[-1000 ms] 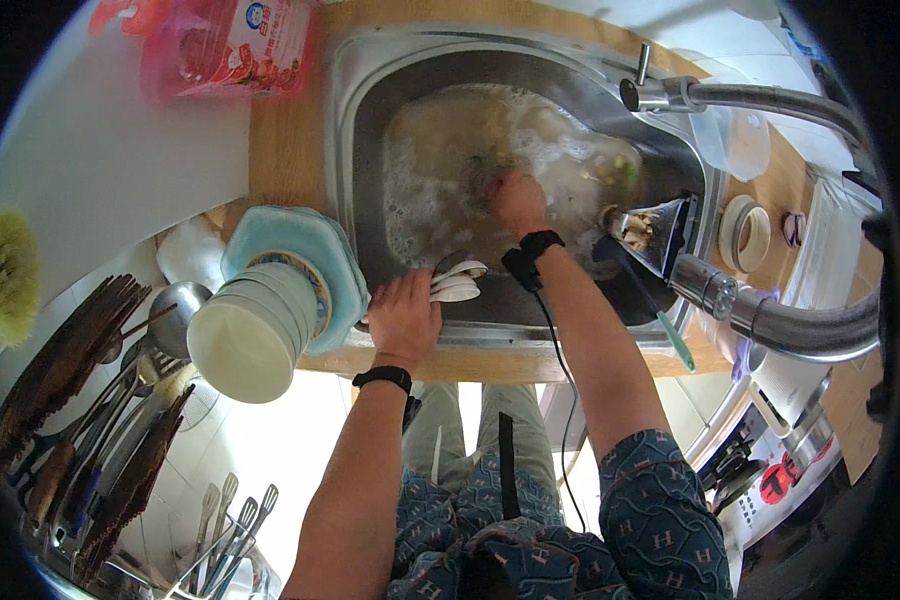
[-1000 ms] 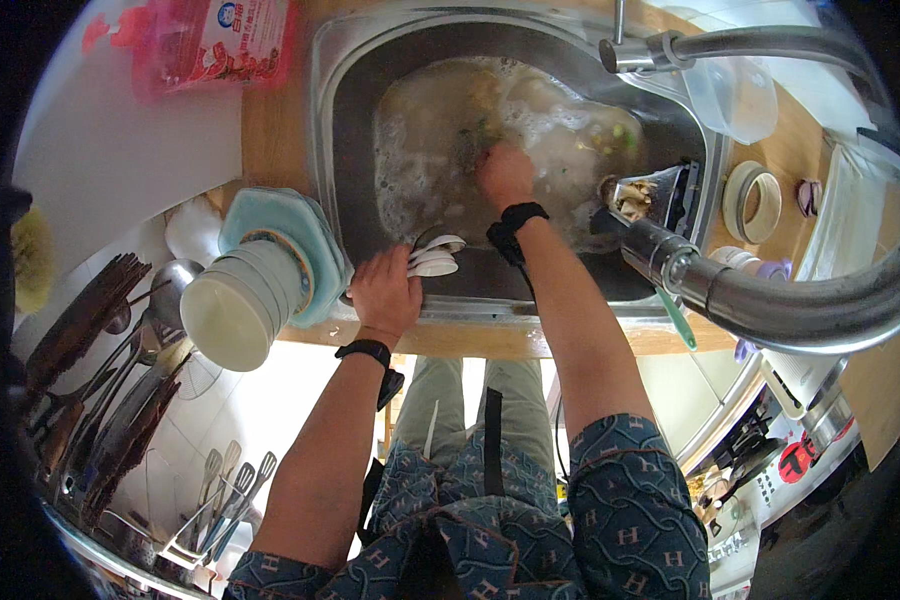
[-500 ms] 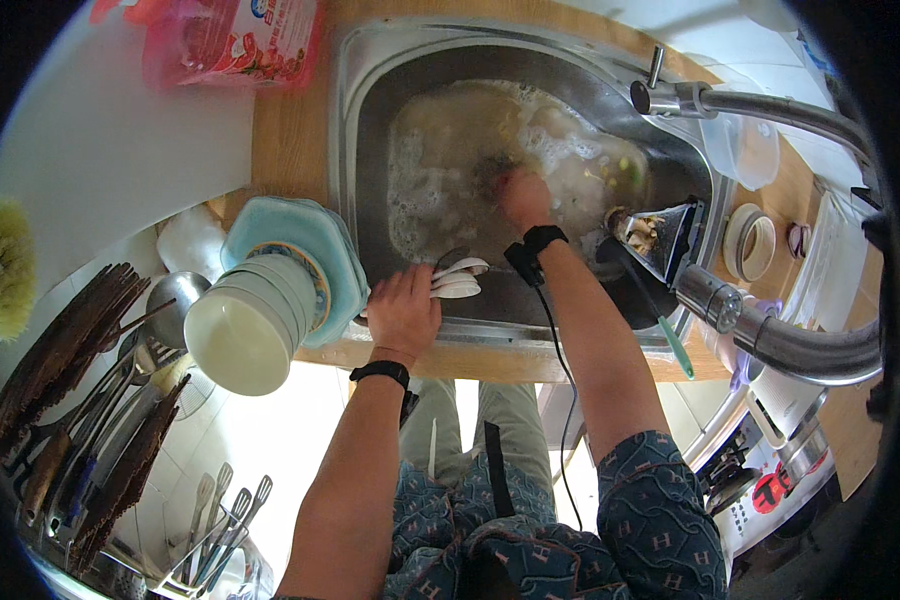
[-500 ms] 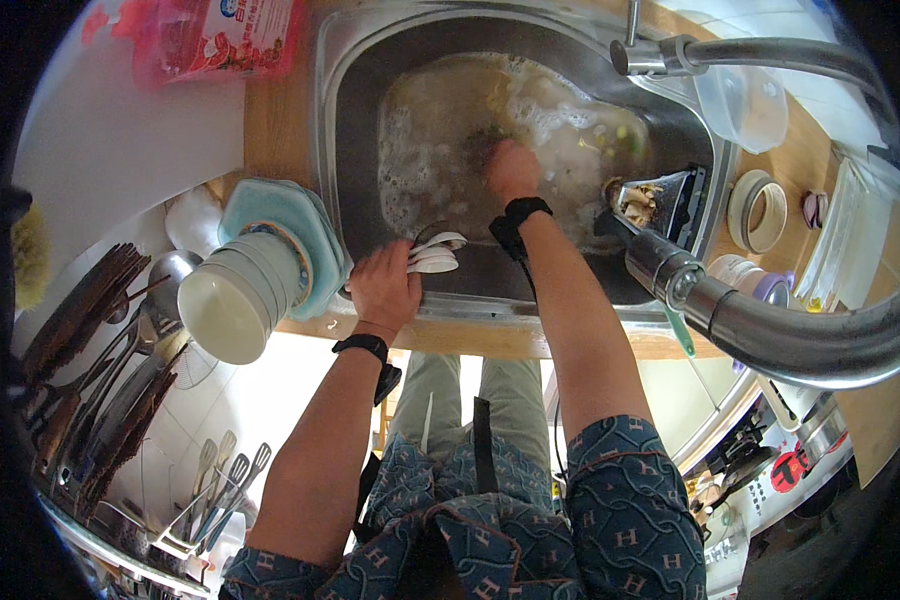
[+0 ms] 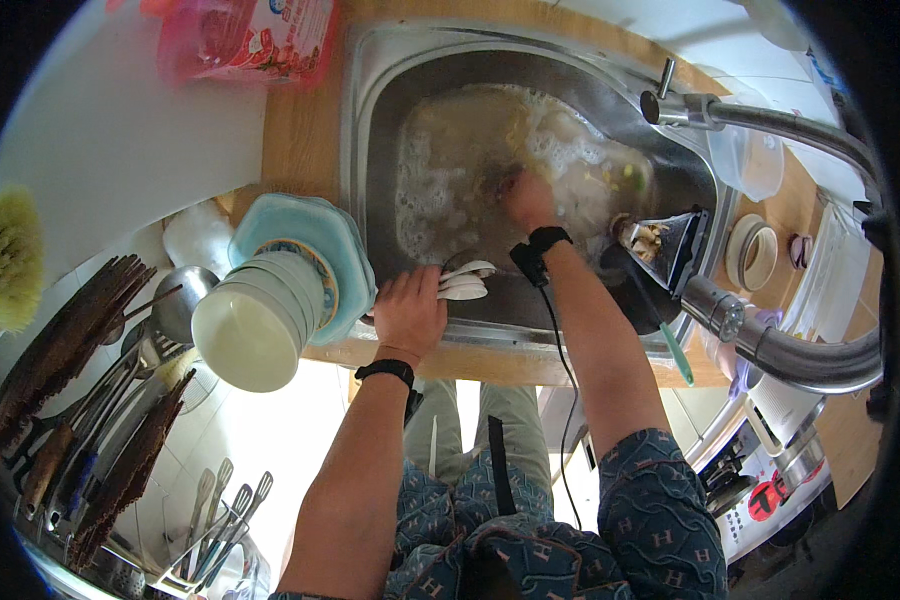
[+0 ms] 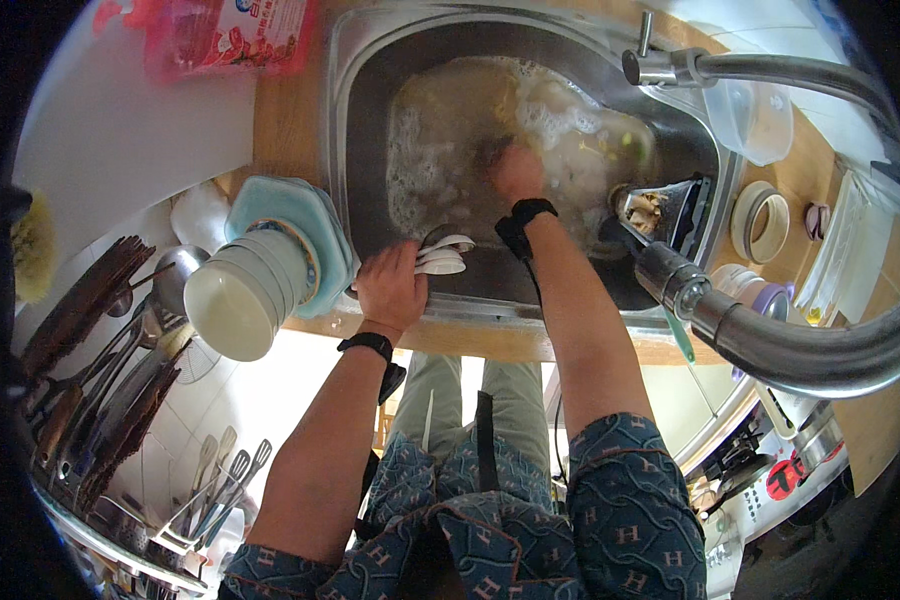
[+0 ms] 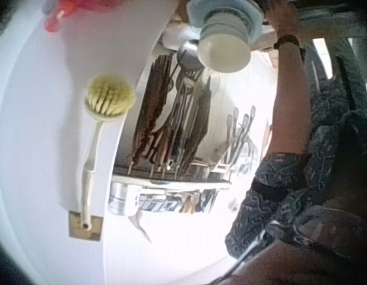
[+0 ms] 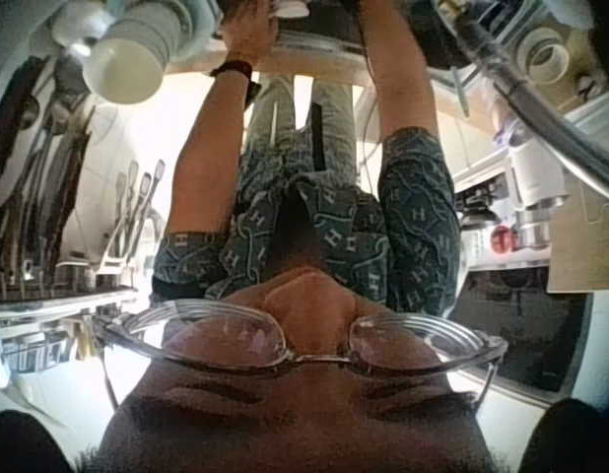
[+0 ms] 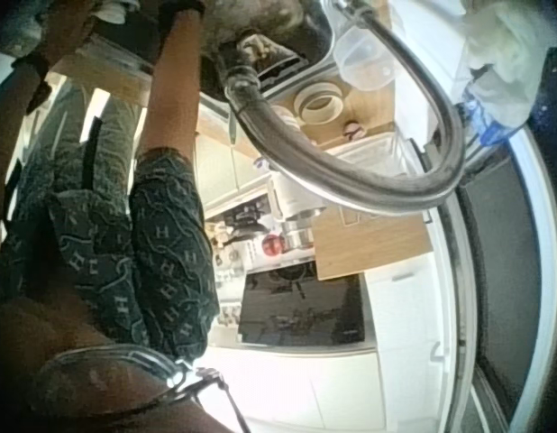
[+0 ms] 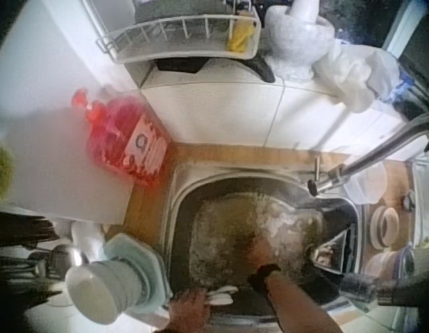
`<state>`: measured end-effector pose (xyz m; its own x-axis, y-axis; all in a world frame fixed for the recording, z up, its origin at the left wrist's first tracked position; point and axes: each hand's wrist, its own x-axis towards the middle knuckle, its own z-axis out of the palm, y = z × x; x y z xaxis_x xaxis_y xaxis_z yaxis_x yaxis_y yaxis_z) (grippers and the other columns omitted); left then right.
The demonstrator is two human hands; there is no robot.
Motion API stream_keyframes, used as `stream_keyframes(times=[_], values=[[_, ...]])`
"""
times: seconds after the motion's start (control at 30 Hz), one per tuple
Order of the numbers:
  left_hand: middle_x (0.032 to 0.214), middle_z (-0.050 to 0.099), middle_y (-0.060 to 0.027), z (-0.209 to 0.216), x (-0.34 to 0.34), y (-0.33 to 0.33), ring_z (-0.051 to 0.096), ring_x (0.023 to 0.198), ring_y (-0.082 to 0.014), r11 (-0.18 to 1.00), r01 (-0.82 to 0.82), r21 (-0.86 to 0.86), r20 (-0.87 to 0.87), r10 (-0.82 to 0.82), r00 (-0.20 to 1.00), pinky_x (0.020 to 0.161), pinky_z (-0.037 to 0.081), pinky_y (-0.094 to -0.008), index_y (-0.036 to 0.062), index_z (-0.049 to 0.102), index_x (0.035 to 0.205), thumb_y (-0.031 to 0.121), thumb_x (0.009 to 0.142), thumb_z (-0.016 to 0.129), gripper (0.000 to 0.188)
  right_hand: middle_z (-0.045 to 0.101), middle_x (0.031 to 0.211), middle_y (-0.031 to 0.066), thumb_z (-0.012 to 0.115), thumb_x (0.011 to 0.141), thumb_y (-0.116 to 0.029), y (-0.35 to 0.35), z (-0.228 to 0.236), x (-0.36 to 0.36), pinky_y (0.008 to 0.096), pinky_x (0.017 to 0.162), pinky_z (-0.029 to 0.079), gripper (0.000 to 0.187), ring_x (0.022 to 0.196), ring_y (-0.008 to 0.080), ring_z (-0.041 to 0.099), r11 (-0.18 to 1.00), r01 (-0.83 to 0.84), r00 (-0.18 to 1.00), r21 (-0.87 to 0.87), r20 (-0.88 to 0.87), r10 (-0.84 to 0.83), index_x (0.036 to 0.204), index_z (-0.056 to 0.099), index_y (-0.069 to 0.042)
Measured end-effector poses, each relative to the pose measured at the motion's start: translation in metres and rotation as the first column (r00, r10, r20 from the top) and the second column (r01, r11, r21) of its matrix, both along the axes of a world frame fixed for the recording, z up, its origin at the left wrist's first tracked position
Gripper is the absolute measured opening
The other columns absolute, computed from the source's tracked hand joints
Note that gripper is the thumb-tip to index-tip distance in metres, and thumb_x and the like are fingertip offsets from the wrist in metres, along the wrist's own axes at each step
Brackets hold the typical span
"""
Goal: The person washes white chopsticks and spoons in a kitchen sink using running water and dish soap. They rinse the items under the faucet, place the chopsticks in a utensil holder, and continue washing spoons.
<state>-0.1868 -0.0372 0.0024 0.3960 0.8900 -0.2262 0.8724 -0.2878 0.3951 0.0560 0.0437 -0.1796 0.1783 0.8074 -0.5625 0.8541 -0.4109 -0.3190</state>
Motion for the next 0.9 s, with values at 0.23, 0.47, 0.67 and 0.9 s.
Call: stream_keyframes(times=[0.23,0.47,0.67,0.9], values=[[0.098,0.067,-0.0050,0.001,0.000,0.000,0.066,0.094,-0.0264,0.999,0.018,-0.031,-0.079,-0.020,0.997,0.083,0.054,-0.0442,0.0114,0.057,0.105,0.017,0.078,0.069,0.030,0.073,0.091,0.0202,0.064,0.087,-0.024,0.002,-0.009,0.000,0.0497,0.078,0.056,0.020,0.086,0.0408,0.070,0.990,0.050,0.998,0.131,-0.028,-0.047,0.092,0.078,-0.010],[0.097,0.067,-0.0056,0.002,0.001,0.002,0.066,0.091,-0.0269,0.999,0.027,-0.021,-0.075,-0.028,0.997,0.081,0.054,-0.0434,0.0111,0.057,0.105,0.018,0.079,0.068,0.029,0.073,0.093,0.0208,0.063,0.093,-0.032,0.002,-0.001,0.011,0.0500,0.081,0.056,0.030,0.090,0.0404,0.070,0.992,-0.105,0.994,0.075,-0.028,0.107,0.091,0.075,-0.005],[0.097,0.066,-0.0067,0.001,-0.001,-0.001,0.066,0.089,-0.0281,0.999,0.025,-0.026,-0.044,-0.026,0.999,0.080,0.053,-0.0442,0.0106,0.058,0.106,0.016,0.078,0.068,0.031,0.073,0.090,0.0194,0.066,0.087,-0.025,0.001,0.002,0.016,0.0490,0.076,0.055,0.019,0.086,0.0403,0.070,0.999,-0.027,0.997,0.019,-0.068,0.028,0.093,0.078,-0.011],[0.095,0.064,-0.0082,-0.002,-0.002,-0.002,0.065,0.089,-0.0310,1.000,0.008,-0.023,-0.028,-0.008,1.000,0.080,0.053,-0.0465,0.0101,0.058,0.107,0.015,0.077,0.066,0.032,0.072,0.086,0.0184,0.073,0.084,-0.029,0.000,0.001,0.014,0.0490,0.074,0.054,0.020,0.084,0.0395,0.069,0.994,0.054,0.995,0.094,-0.093,-0.046,0.090,0.077,-0.010]])
